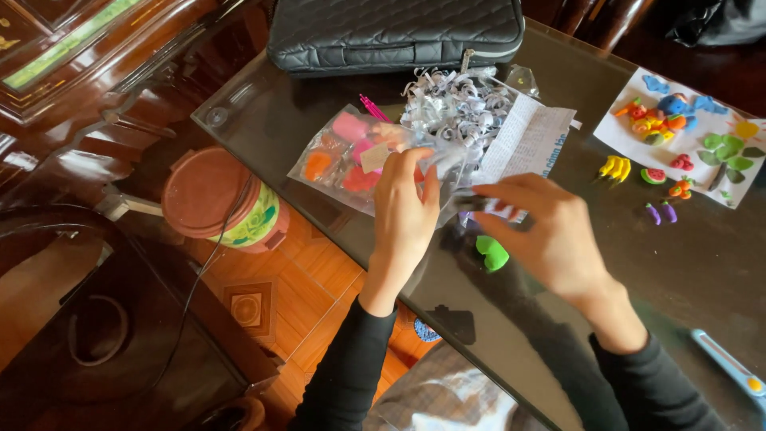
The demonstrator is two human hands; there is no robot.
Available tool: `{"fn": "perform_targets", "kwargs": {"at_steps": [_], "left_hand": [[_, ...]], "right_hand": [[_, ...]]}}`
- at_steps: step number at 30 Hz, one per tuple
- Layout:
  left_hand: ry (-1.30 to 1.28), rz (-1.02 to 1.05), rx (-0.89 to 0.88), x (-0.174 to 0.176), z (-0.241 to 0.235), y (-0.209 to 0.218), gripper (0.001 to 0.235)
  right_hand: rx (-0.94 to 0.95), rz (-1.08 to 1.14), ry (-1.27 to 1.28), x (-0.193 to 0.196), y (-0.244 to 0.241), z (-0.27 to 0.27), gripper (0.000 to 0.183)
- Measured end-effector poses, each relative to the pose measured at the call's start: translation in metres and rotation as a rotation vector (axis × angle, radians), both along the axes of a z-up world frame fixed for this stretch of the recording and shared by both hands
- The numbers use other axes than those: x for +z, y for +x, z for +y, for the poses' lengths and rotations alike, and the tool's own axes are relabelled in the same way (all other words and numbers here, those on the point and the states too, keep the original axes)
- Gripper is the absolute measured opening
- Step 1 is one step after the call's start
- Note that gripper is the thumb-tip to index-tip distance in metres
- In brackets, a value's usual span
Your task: The person molds small pieces of purple and green clay into shapes on a glass table. They handle various colored clay pieces, including purple, green, and pink, and place the finished items on the table.
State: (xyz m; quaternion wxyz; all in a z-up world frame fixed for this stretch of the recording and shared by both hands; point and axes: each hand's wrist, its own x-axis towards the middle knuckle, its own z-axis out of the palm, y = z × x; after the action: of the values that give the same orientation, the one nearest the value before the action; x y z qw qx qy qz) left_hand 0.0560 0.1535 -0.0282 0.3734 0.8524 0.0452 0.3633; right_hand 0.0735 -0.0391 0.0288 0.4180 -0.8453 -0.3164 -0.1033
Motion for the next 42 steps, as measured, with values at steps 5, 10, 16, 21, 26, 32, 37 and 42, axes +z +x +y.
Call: {"fn": "perform_targets", "kwargs": {"at_steps": [5,10,16,21,26,32,37,42], "left_hand": [[0.042,0.029,-0.013,0.006,0.005,-0.008,0.019],[-0.052,0.118,-0.315,0.030,0.012,-0.004,0.044],[0.278,0.578,0.210,0.014,0.053,0.103,0.049],[0.287,0.683,0.164,-0.012,0.062,0.134,0.039],[0.156,0.288,0.024,0.016,0.045,0.091,0.024],[-0.155,0.097,-0.583,0.077,-0.007,0.018,0.008],[-0.615,0.388,-1.131,0.088,-0.046,-0.003,0.006],[-0.815,0.343,-1.225,0.084,-0.073,-0.008,0.011]], "right_hand": [[-0.017,-0.007,-0.073,-0.005,0.013,-0.017,0.031],[-0.092,0.173,-0.406,-0.028,0.016,-0.056,0.036],[-0.183,-0.169,-0.325,-0.053,-0.029,-0.048,0.017],[-0.257,0.042,-0.448,-0.082,-0.041,-0.017,0.046],[-0.275,0.158,-0.291,-0.069,-0.043,-0.035,0.042],[-0.281,0.076,0.041,0.037,-0.045,-0.074,0.040],[-0.183,-0.349,-0.098,0.082,-0.041,-0.084,0.029],[-0.209,-0.321,-0.167,0.076,-0.038,-0.101,0.032]]}}
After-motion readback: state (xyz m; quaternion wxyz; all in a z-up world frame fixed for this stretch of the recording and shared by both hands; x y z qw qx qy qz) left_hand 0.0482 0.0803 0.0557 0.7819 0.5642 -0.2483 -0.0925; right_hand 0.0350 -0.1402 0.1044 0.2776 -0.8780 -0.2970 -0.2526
